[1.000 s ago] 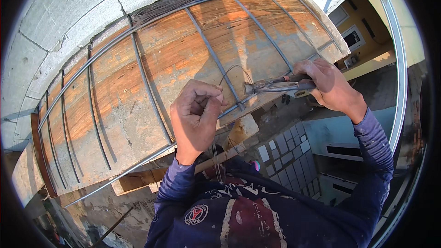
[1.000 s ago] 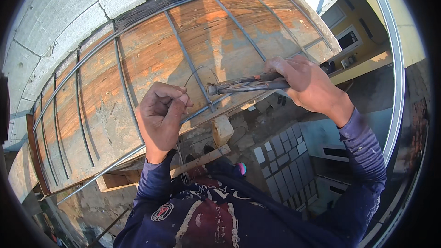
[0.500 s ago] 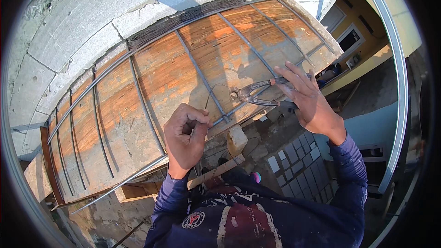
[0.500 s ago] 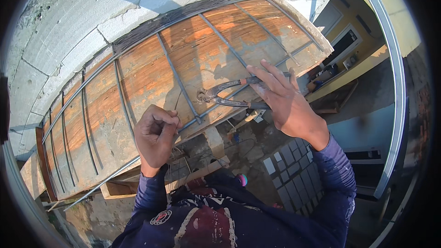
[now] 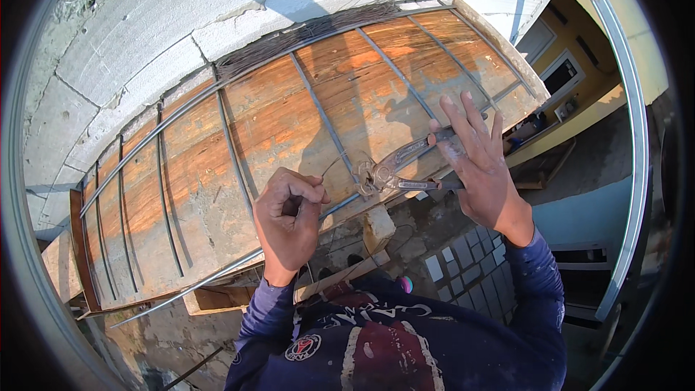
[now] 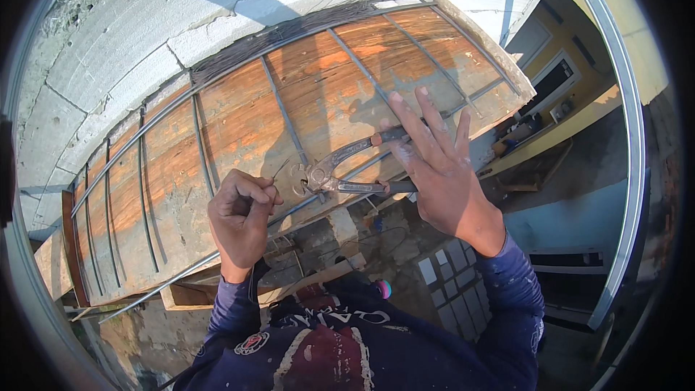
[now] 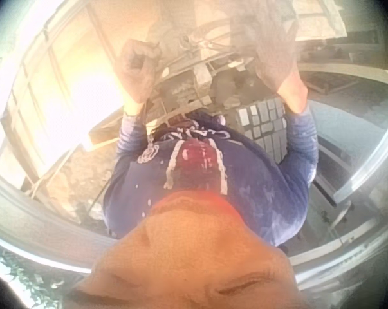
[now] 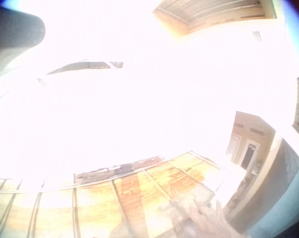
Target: The recorder uses wire to tie together rebar rods on a wooden form to create a reinforced mesh.
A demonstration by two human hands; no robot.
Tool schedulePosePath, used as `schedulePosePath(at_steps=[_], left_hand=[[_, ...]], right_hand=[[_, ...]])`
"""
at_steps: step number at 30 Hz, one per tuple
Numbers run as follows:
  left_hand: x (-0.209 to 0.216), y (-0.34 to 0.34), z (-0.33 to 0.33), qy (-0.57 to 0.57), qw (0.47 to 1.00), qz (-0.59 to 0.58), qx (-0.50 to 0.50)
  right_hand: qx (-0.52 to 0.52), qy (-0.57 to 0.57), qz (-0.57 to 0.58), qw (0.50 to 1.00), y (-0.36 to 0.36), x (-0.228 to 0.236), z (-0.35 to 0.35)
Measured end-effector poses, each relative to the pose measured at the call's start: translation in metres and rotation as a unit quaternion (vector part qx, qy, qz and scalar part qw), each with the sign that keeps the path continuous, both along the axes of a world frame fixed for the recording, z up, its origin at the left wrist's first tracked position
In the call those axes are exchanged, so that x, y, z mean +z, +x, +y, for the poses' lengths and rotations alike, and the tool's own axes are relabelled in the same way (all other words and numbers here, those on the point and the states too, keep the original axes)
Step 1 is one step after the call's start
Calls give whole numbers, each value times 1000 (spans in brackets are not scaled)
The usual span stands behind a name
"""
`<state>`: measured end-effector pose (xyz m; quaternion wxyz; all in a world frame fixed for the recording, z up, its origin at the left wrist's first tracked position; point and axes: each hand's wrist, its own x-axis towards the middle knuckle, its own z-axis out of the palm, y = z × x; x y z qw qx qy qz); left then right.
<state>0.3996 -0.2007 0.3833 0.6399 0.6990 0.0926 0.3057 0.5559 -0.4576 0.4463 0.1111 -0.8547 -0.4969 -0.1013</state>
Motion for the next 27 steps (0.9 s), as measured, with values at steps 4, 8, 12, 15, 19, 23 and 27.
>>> schedulePosePath(at_steps=[4, 8, 12, 15, 19, 23, 27], left_hand=[[1, -6, -5, -7, 1000, -5, 30], [12, -18, 2, 36, 997, -5, 75], [15, -29, -4, -100, 995, 3, -8], [20, -40, 3, -183, 983, -10, -8], [19, -50, 21, -161, 986, -37, 36], [6, -29, 9, -169, 983, -46, 52], [4, -27, 19, -188, 974, -102, 77]], right_hand=[[-84, 7, 33, 996, -1, -2, 20], [-192, -67, -158, 966, 10, -20, 30], [-182, 26, -131, 974, 19, -15, 46], [-213, 9, -193, 958, 31, -13, 49], [-122, -3, -128, 984, 28, -23, 48], [-54, -1, -79, 995, 1, -22, 70], [-118, -3, -184, 976, 9, -13, 65]])
